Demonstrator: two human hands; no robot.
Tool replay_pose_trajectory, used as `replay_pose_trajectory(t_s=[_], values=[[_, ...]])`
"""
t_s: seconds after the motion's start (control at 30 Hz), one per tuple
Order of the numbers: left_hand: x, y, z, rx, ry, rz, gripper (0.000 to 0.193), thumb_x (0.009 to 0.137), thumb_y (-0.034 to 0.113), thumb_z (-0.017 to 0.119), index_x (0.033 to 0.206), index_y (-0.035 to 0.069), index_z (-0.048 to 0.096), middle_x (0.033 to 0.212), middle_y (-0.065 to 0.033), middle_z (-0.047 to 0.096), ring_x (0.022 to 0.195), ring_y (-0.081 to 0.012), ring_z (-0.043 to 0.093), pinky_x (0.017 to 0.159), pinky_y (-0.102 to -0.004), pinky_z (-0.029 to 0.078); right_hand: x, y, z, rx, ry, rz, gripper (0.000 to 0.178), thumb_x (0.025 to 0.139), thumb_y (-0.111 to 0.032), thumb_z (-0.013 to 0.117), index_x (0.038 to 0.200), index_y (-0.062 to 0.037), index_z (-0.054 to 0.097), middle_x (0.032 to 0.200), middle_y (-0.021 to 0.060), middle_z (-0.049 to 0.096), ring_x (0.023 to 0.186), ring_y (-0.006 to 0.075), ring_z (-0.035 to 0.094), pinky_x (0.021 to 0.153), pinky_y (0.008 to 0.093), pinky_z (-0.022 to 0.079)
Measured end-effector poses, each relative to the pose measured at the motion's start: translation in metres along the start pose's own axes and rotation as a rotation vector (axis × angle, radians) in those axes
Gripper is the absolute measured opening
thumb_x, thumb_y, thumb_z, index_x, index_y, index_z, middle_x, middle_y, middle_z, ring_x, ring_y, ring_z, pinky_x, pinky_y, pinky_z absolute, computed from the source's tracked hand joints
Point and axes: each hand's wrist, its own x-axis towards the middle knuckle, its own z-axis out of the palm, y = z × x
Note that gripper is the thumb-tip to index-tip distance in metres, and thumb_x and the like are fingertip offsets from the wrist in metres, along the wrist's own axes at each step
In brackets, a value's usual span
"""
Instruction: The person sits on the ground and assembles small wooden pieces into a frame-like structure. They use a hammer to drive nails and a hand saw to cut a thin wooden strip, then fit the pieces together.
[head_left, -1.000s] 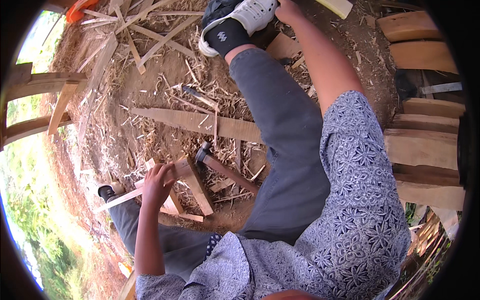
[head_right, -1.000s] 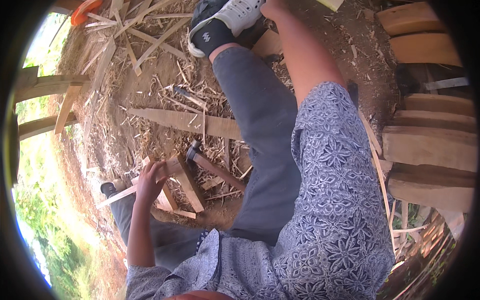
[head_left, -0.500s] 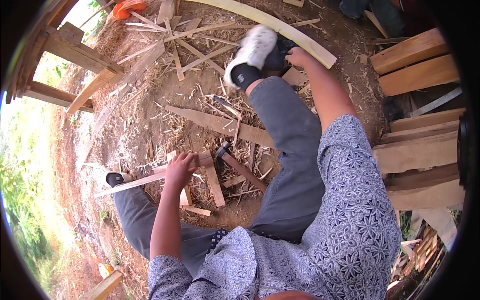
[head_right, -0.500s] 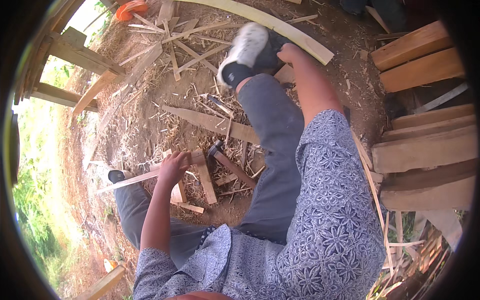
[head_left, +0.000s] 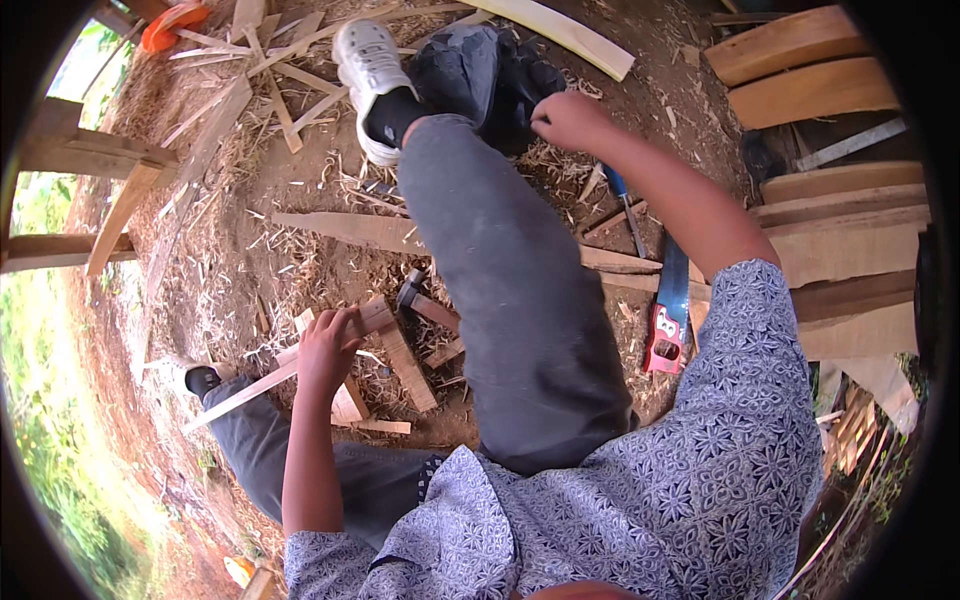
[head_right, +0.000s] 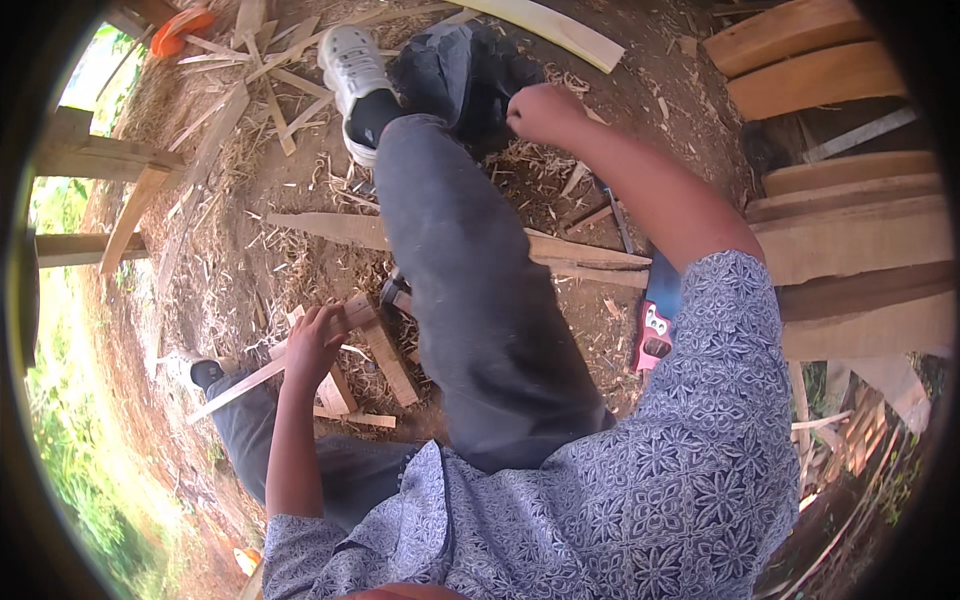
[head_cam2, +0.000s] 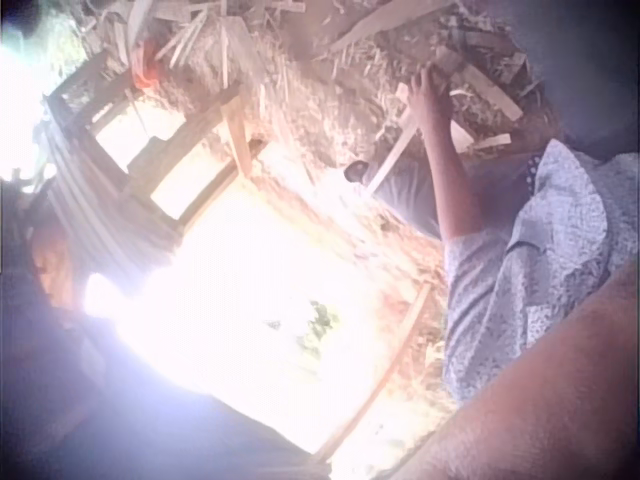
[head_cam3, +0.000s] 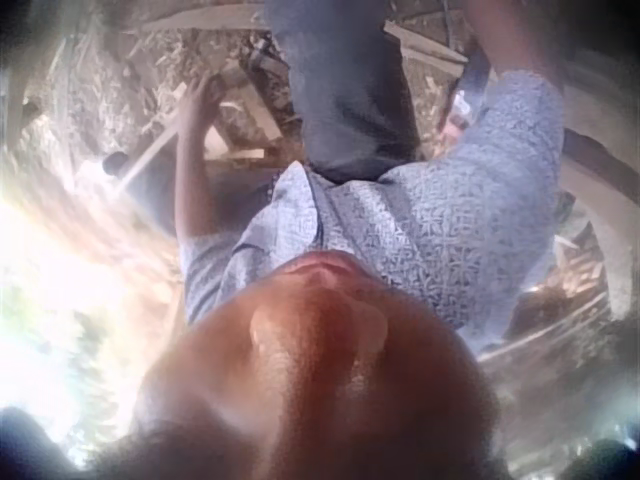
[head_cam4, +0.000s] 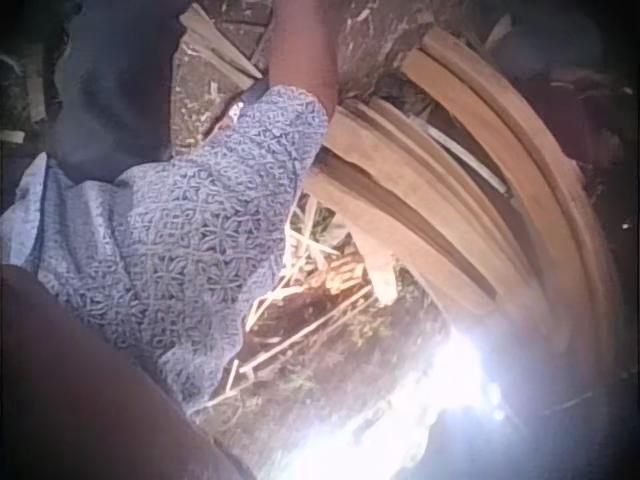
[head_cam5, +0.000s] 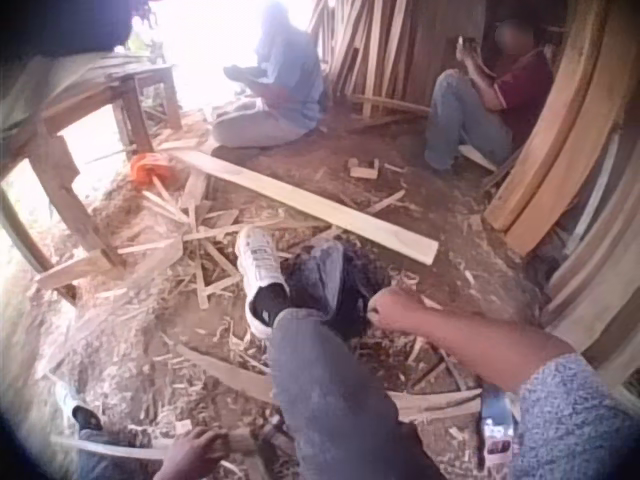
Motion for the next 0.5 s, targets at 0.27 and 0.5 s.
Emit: replay_pose_trajectory(t_s=[0.27,0.5], values=[[0.004,0.000,-0.001,0.024,0.026,0.010,0.056,0.082,0.024,0.081,0.134,0.022,0.059,0.121,-0.0057,0.062,0.115,-0.0319,0.061,0.100,-0.0468,0.048,0.097,0.003,0.024,-0.055,0.147,-0.026,0.029,0.091,-0.018,0.060,0.112,-0.0070,0.077,0.120,0.0232,0.068,0.111,0.0434,0.065,0.099,0.0464,0.053],[0.003,0.000,-0.001,0.031,0.035,0.013,0.055,0.082,0.023,0.081,0.133,0.022,0.060,0.118,-0.0048,0.062,0.112,-0.0303,0.060,0.097,-0.0453,0.048,0.155,0.013,0.046,0.214,0.301,0.451,0.031,0.095,-0.012,0.051,0.114,-0.0007,0.073,0.129,0.0313,0.063,0.119,0.0449,0.064,0.100,0.0530,0.052]])
